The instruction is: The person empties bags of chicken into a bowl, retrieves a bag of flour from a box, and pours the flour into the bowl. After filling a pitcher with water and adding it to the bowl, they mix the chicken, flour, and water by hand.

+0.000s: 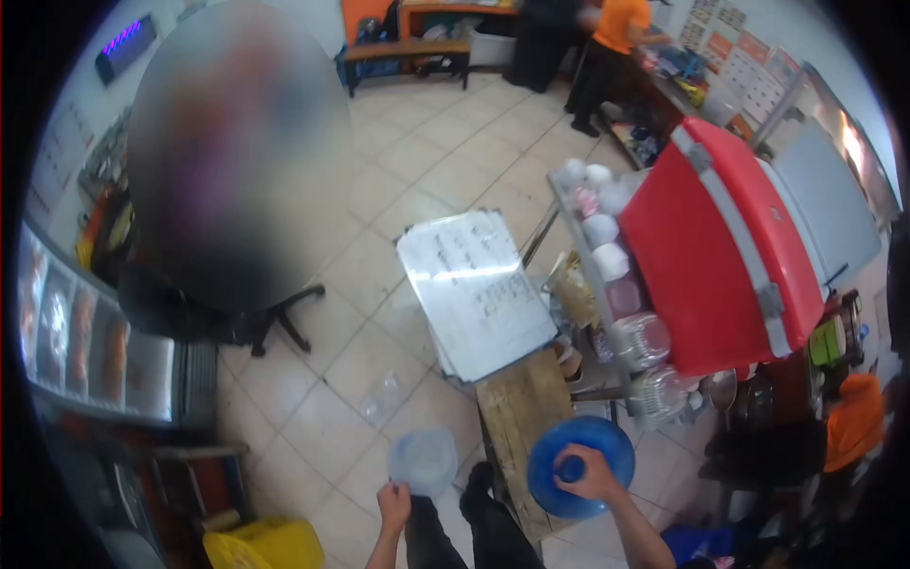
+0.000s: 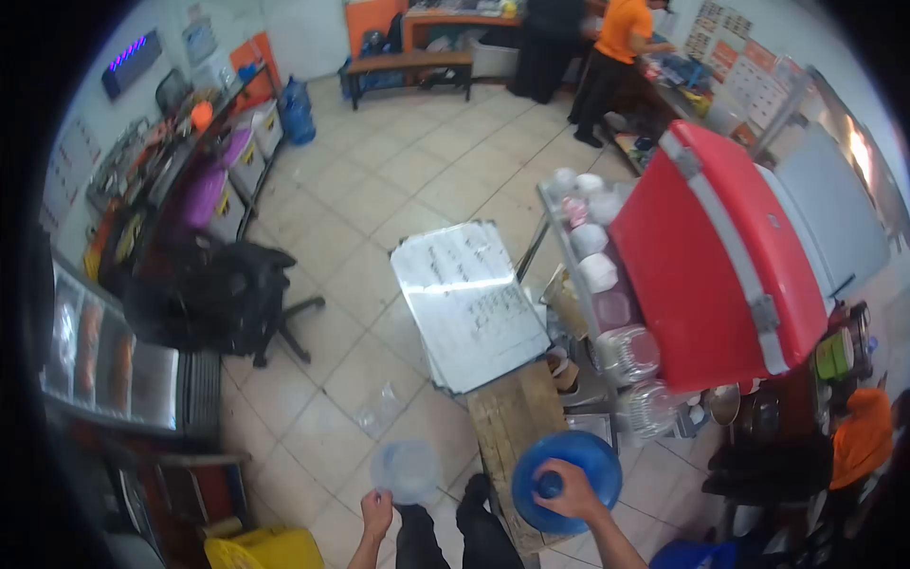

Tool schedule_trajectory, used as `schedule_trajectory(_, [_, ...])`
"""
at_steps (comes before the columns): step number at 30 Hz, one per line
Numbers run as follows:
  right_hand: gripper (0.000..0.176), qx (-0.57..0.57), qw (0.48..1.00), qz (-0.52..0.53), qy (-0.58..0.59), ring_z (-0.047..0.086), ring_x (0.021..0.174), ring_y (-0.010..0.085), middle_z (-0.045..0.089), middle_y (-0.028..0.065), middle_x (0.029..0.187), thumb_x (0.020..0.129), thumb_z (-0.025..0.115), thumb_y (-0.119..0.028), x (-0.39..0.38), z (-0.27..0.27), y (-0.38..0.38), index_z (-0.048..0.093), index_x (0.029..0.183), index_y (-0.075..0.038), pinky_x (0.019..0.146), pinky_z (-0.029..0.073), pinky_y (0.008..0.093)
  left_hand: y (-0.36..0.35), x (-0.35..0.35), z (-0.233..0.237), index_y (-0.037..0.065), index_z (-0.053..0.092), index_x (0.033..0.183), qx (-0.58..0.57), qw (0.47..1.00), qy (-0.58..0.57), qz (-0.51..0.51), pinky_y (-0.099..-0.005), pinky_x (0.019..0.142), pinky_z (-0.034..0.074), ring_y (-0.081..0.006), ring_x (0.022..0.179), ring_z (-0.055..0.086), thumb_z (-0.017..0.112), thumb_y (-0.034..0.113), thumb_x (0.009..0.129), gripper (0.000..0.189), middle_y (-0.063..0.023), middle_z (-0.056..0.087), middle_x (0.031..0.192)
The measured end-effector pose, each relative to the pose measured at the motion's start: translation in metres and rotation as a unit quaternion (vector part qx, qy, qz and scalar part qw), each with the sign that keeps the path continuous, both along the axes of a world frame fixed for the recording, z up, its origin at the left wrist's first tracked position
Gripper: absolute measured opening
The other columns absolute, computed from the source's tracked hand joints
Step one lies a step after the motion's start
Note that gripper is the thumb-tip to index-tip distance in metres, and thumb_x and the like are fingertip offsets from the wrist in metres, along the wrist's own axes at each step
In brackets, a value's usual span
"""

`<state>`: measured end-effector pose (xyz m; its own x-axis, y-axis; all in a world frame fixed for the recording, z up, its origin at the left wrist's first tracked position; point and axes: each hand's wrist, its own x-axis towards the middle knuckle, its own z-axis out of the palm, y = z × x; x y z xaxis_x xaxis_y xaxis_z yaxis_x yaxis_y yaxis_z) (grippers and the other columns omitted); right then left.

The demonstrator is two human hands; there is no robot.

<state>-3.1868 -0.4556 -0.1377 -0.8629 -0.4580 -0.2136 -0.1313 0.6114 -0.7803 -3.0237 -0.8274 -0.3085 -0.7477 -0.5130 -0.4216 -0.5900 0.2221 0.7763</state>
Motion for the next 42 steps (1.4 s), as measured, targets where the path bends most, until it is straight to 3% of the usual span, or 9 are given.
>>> schedule_trajectory(8, [0.035, -0.187, 0.817, -0.533, 0.117, 0.061, 0.112, 0.025, 0.068, 0.0096, 0.102, 0.068, 0.079, -0.003, 0.162, 0.0, 0.119, 0.059, 0.096, -0.007, 0.108, 0.036, 0.0441, -0.036, 0.006, 0.099, -0.001, 0.06, 0.077, -0.043, 0.979, 0.03, -0.196, -0.0373, 0.064, 0.044, -0.0202, 0.069, 0.053, 0.05, 0.026, 0.095, 0.034, -0.0087, 0.057, 0.07])
schedule_trajectory(13, [0.036, -0.145, 0.729, -0.636, 0.204, 0.059, 0.112, 0.0238, 0.067, 0.0125, 0.11, 0.074, 0.078, -0.005, 0.185, -0.018, 0.095, 0.059, 0.105, -0.002, 0.101, 0.041, 0.0366, -0.071, -0.011, 0.132, -0.001, 0.054, 0.067, -0.035, 0.96, 0.042, -0.275, -0.0371, 0.059, 0.039, -0.0183, 0.061, 0.043, 0.047, 0.022, 0.092, 0.034, -0.0076, 0.05, 0.063])
schedule_trajectory(19, [0.086, 0.026, 0.674, -0.724, 0.144, 0.051, 0.127, 0.0352, 0.05, 0.0227, 0.139, 0.075, 0.081, -0.04, 0.209, -0.031, 0.057, 0.04, 0.14, 0.0, 0.105, 0.041, 0.0403, -0.112, -0.068, 0.164, -0.003, 0.065, 0.076, -0.047, 0.836, 0.112, -0.534, -0.0388, 0.062, 0.044, -0.0225, 0.064, 0.053, 0.052, 0.033, 0.094, 0.042, -0.0124, 0.062, 0.07])
schedule_trajectory(25, [0.083, 0.037, 0.738, -0.662, 0.127, 0.042, 0.135, 0.0373, 0.039, 0.0272, 0.147, 0.079, 0.073, -0.046, 0.263, -0.064, 0.014, 0.044, 0.141, 0.0, 0.114, 0.029, 0.041, -0.11, -0.113, 0.14, -0.005, 0.067, 0.084, -0.024, 0.78, 0.101, -0.617, -0.0428, 0.067, 0.046, -0.0266, 0.07, 0.058, 0.053, 0.045, 0.095, 0.053, -0.0167, 0.066, 0.075])
schedule_trajectory(31, [0.051, -0.044, 0.772, -0.634, 0.021, 0.062, 0.107, 0.0364, 0.066, 0.0178, 0.114, 0.085, 0.064, -0.045, 0.424, -0.093, -0.086, 0.064, 0.121, -0.009, 0.091, 0.049, 0.0446, -0.009, -0.057, 0.221, -0.006, 0.066, 0.089, -0.07, 0.681, 0.09, -0.724, -0.043, 0.07, 0.045, -0.0272, 0.073, 0.058, 0.05, 0.042, 0.095, 0.052, -0.0183, 0.067, 0.078])
schedule_trajectory(37, [0.043, -0.03, 0.511, -0.856, -0.07, 0.065, 0.1, 0.035, 0.07, 0.017, 0.1, 0.081, 0.065, -0.038, 0.644, -0.155, -0.206, 0.068, 0.114, -0.01, 0.089, 0.05, 0.0441, 0.118, 0.017, 0.186, -0.005, 0.065, 0.104, -0.127, 0.498, 0.127, -0.848, -0.0446, 0.084, 0.045, -0.0285, 0.088, 0.062, 0.046, 0.045, 0.095, 0.054, -0.0186, 0.069, 0.093])
schedule_trajectory(39, [0.043, -0.071, 0.394, -0.908, -0.123, 0.065, 0.1, 0.0342, 0.07, 0.0174, 0.1, 0.081, 0.065, -0.038, 0.718, -0.136, -0.242, 0.068, 0.114, -0.01, 0.09, 0.05, 0.0436, 0.16, 0.032, 0.103, -0.004, 0.064, 0.101, -0.126, 0.576, 0.07, -0.805, -0.0456, 0.081, 0.046, -0.0309, 0.086, 0.062, 0.046, 0.038, 0.097, 0.046, -0.0181, 0.068, 0.095])
schedule_trajectory(40, [0.043, -0.077, 0.361, -0.923, -0.107, 0.066, 0.099, 0.0328, 0.071, 0.0171, 0.101, 0.081, 0.065, -0.037, 0.749, -0.128, -0.253, 0.068, 0.114, -0.009, 0.088, 0.051, 0.0419, 0.192, -0.02, 0.034, -0.002, 0.063, 0.101, 0.145, 0.331, 0.012, -0.932, -0.0473, 0.077, 0.047, -0.0335, 0.085, 0.062, 0.048, 0.032, 0.098, 0.038, -0.0192, 0.068, 0.098])
schedule_trajectory(42, [0.041, -0.04, 0.294, -0.95, -0.099, 0.068, 0.094, 0.0285, 0.071, 0.0157, 0.1, 0.082, 0.065, -0.034, 0.798, -0.119, -0.256, 0.069, 0.113, -0.008, 0.084, 0.053, 0.0372, 0.241, 0.09, 0.093, -0.002, 0.062, 0.093, 0.012, 0.495, 0.007, -0.869, -0.0424, 0.071, 0.046, -0.0284, 0.077, 0.061, 0.049, 0.026, 0.094, 0.031, -0.0158, 0.065, 0.087])
